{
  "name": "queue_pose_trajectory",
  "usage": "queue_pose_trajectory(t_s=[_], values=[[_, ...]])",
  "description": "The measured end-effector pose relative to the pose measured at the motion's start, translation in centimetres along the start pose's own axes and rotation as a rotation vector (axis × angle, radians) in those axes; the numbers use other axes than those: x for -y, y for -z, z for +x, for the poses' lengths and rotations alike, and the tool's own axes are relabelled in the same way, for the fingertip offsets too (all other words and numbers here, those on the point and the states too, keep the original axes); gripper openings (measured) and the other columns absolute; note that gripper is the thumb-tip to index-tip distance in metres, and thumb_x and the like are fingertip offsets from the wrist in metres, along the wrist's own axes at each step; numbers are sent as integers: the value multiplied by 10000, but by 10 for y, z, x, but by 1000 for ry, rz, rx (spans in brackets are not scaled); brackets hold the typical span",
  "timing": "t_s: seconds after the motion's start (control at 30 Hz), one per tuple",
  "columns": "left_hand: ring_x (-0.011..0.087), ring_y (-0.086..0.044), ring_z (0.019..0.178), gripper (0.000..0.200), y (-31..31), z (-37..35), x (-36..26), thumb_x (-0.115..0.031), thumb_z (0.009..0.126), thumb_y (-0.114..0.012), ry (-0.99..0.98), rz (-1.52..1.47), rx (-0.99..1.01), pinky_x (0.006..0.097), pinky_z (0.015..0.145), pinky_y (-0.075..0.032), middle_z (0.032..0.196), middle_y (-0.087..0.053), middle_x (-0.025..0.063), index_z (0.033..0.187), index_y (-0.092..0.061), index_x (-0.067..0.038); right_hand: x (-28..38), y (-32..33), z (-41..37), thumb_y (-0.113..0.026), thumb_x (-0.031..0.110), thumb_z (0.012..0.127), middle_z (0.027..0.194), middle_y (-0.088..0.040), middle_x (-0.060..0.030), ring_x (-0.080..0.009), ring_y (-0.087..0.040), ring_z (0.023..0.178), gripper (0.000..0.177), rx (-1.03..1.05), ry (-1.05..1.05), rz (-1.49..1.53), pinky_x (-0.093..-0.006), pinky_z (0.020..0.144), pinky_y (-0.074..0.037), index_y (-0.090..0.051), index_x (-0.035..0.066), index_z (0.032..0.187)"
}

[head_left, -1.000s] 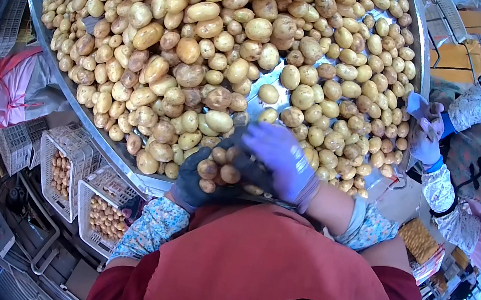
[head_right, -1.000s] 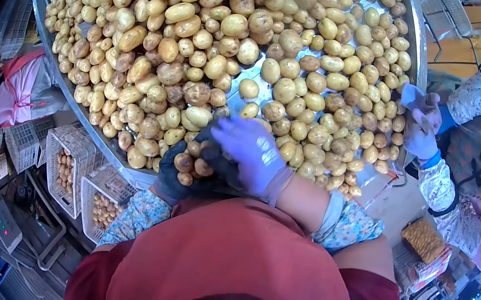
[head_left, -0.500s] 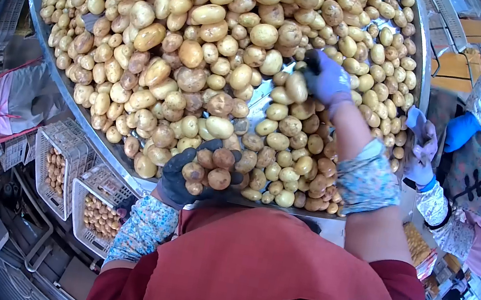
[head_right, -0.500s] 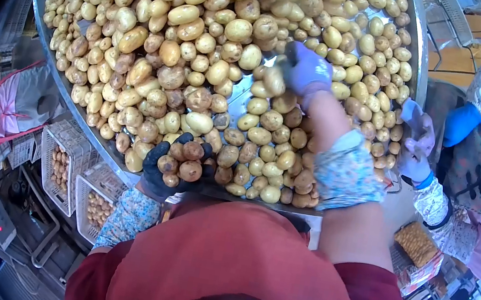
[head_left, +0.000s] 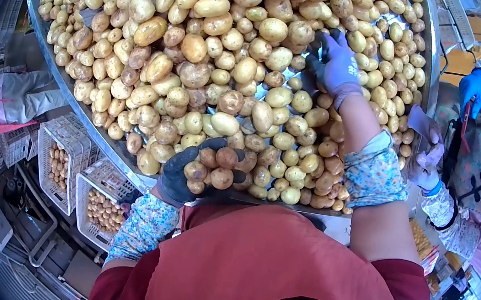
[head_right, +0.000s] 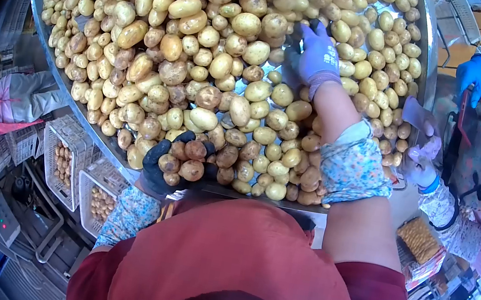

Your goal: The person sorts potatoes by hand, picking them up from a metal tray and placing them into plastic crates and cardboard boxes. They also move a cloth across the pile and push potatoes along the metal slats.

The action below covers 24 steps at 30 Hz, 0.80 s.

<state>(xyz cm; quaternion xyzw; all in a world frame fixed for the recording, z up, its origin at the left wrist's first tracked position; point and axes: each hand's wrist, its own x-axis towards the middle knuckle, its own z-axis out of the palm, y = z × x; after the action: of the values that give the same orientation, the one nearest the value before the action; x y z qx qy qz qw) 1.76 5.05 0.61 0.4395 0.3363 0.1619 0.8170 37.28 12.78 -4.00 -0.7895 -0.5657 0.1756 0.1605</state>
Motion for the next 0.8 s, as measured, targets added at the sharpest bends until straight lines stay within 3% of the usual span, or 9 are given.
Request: queue_pose_trajectory(t_s=[0.13,0.23,0.3,0.4,0.47,0.5,0.57,0.67,0.8], values=[[134,-562,907,322,-4,2,10,-220,1003,-448,-64,364,41,173,621,-479,1126,-527,80,1247,-485,-12,9,2,3,-687,272,828,1400,-446,-197,-385,-548,1186,521,-1,-22,-226,-459,970,-491,-561,199,1328],[136,-564,950,351,9,7,18,-231,1004,-419,161,-558,169,200,720,-489,1199,-541,85,1269,-485,-10,24,8,12,-625,221,865,1302,-476,-204,-397,-559,1162,430,38,-110,-245,-476,939,-500,-577,212,1292],[152,-569,992,372,-3,-3,15,-242,984,-445,137,-659,57,247,830,-484,1228,-547,87,1261,-487,3,28,3,17,-582,175,883,1238,-488,-207,-401,-569,1144,384,8,-125,-247,-486,922,-503,-588,208,1266],[169,-571,1018,393,-5,-10,2,-254,977,-455,-2,-636,108,267,882,-483,1238,-562,99,1250,-492,25,16,-3,11,-559,126,874,1338,-457,-208,-408,-595,1105,379,-67,-56,-180,-476,923,-505,-595,190,1246],[202,-577,1055,434,-2,-19,-4,-271,971,-454,81,-918,100,278,900,-482,1232,-583,127,1249,-494,60,10,2,13,-570,163,878,1318,-514,-196,-395,-597,1118,384,-24,-26,-241,-469,927,-503,-585,199,1260],[210,-578,1065,447,0,-24,-7,-275,967,-459,61,-824,74,283,902,-485,1236,-582,130,1259,-489,62,12,12,18,-592,154,871,1268,-596,-203,-387,-598,1126,465,134,-98,-245,-461,944,-487,-540,193,1332],[250,-555,1132,514,9,-33,-3,-329,961,-457,31,-638,27,339,964,-452,1280,-563,147,1315,-464,43,19,20,12,-588,226,889,1178,-650,-183,-362,-621,1097,475,210,-116,-326,-457,923,-497,-515,188,1357],[311,-510,1242,631,26,-51,25,-432,952,-446,7,-293,-119,439,1078,-387,1354,-530,172,1406,-425,6,16,22,9,-602,338,897,1178,-654,-168,-345,-635,1077,521,301,-180,-474,-448,904,-504,-489,193,1385],[297,-515,1236,655,24,-52,18,-452,944,-449,4,32,-203,432,1079,-384,1345,-534,173,1407,-419,12,-4,13,8,-615,452,889,1164,-675,-146,-340,-656,1043,567,171,-199,-425,-445,884,-514,-499,206,1387]])
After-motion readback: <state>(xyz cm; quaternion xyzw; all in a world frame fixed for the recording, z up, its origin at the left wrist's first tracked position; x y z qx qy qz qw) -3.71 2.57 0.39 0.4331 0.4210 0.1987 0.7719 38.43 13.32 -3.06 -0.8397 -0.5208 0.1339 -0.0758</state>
